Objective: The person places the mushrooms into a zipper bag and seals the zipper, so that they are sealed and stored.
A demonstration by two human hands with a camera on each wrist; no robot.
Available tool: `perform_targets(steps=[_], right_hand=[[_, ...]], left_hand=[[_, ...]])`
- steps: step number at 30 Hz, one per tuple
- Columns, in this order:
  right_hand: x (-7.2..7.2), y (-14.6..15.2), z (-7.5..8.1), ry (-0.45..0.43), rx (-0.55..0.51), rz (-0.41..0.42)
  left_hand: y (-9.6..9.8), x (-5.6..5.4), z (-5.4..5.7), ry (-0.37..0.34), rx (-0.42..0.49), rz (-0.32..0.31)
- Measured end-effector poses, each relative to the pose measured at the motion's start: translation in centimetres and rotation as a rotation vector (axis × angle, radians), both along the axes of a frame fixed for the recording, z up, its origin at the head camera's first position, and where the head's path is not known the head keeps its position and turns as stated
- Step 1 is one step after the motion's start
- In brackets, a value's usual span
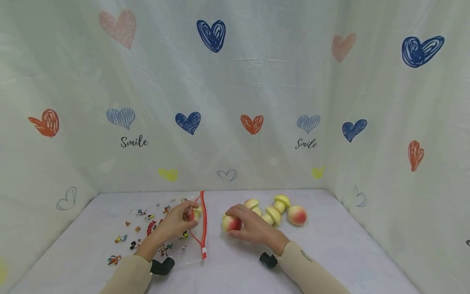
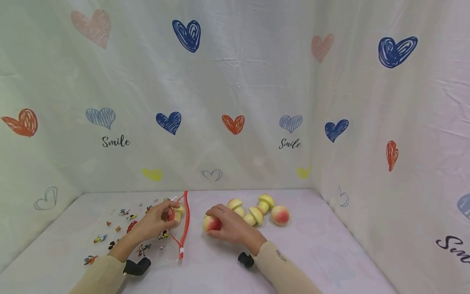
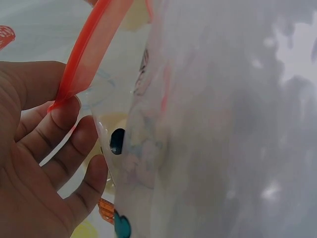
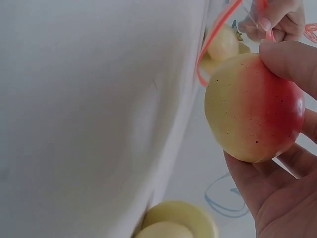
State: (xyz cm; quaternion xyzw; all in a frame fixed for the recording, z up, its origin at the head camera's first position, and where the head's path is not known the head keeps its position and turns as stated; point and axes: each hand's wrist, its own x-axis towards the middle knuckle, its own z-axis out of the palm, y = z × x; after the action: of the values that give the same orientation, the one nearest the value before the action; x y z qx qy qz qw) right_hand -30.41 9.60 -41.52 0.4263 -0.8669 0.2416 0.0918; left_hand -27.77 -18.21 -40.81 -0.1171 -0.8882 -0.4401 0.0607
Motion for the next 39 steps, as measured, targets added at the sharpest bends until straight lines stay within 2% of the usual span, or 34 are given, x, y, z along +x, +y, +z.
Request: perform_targets(steps=[8,15,23,33,39], right_hand=[[-0.7,-1.5,-0.2,0.004,-0.015,0.012],[-1.3,-2.8,-0.4,0.010,-0.038,0.034],[-2.2,-4.2,-0.6,-0.039,-0.052,0.017],[-3.1,-5.4,-0.5,-0.038,-0.094,0.014],[-3.7,-6.3,-0.7,-0.091,-0.108,-0.005]], left_hand=[[0.1,0.0,-0.3,-0.004,0.002,0.012],[0.0,0.2,-0.3,-0.011,0.011,-0.002],[0.0,-0.1,-0.1,-0.011,0.013,-0.014],[0.0,-0.1,0.0,-0.016,0.024,-0.025],[0.0,-0.1,0.1,-0.017,0.023,-0.027]])
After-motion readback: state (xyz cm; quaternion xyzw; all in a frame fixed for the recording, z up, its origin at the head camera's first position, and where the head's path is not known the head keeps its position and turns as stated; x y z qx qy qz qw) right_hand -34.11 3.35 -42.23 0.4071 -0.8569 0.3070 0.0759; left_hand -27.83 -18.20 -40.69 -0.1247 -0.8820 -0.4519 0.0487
